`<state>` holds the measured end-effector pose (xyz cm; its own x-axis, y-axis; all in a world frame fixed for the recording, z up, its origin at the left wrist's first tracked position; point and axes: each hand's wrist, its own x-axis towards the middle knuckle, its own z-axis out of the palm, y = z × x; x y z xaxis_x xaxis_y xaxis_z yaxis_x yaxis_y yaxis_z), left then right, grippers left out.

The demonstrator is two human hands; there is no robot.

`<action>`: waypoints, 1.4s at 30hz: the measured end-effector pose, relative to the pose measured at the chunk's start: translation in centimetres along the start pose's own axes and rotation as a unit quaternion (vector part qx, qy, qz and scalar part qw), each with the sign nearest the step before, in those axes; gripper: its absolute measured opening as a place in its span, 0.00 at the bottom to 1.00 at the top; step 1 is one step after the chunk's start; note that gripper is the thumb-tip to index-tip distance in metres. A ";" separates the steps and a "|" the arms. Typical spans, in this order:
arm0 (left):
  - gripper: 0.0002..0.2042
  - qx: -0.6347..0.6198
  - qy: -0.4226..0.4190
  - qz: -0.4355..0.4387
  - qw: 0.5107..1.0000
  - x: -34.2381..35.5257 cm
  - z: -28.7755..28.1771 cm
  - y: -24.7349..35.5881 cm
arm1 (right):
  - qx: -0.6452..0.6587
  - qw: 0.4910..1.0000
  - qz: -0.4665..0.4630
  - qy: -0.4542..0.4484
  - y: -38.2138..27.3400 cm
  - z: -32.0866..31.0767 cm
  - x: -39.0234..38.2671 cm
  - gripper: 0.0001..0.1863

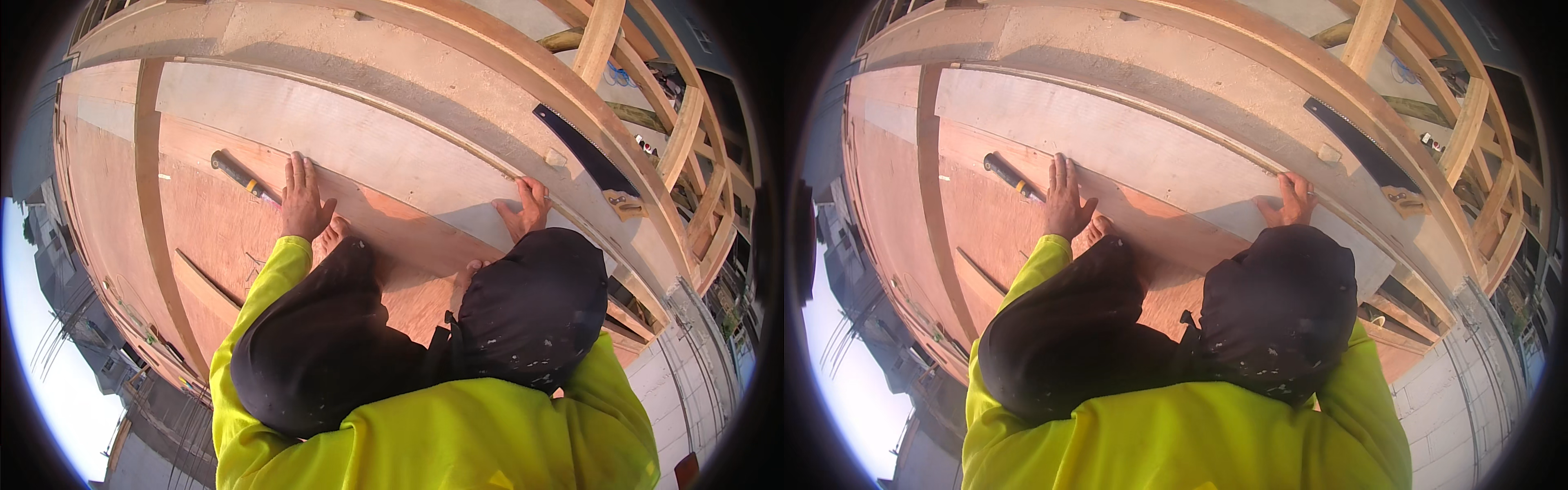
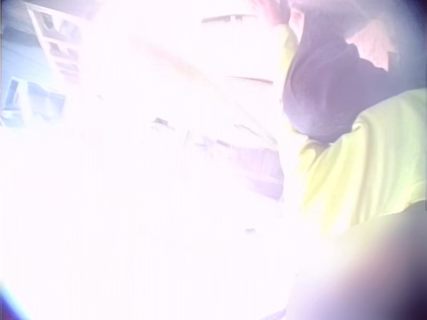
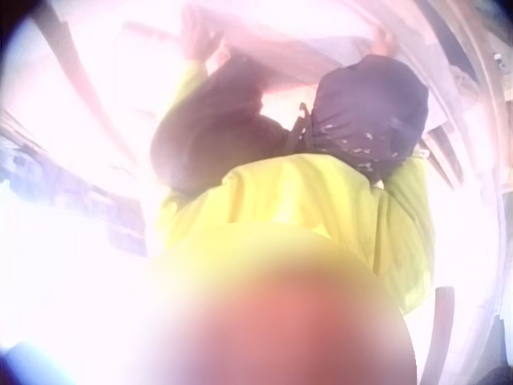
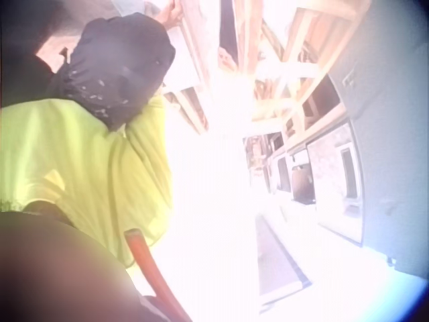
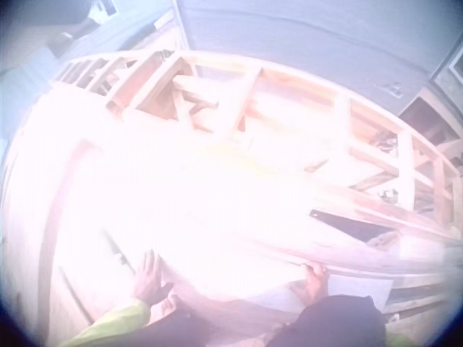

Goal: The person hammers nails into plywood sheets to secure them to wooden roof rafters. They measure gaps, position additional plywood pieces, and continue nailing to complete the sheathing.

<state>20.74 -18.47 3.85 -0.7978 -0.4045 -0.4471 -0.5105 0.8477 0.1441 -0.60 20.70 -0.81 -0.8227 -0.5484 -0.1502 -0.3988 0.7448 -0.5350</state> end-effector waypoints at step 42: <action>0.18 -0.843 0.479 -0.106 0.221 -9.7 -9.2 -4.3 | 0.055 0.874 -0.392 -0.280 -33.5 -7.4 18.9 0.18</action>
<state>27.71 -21.33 15.71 0.0120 -0.9451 -0.3265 0.6815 -0.2312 0.6943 -5.76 -11.77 20.46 0.0267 -0.9973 -0.0678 -0.6841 0.0313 -0.7287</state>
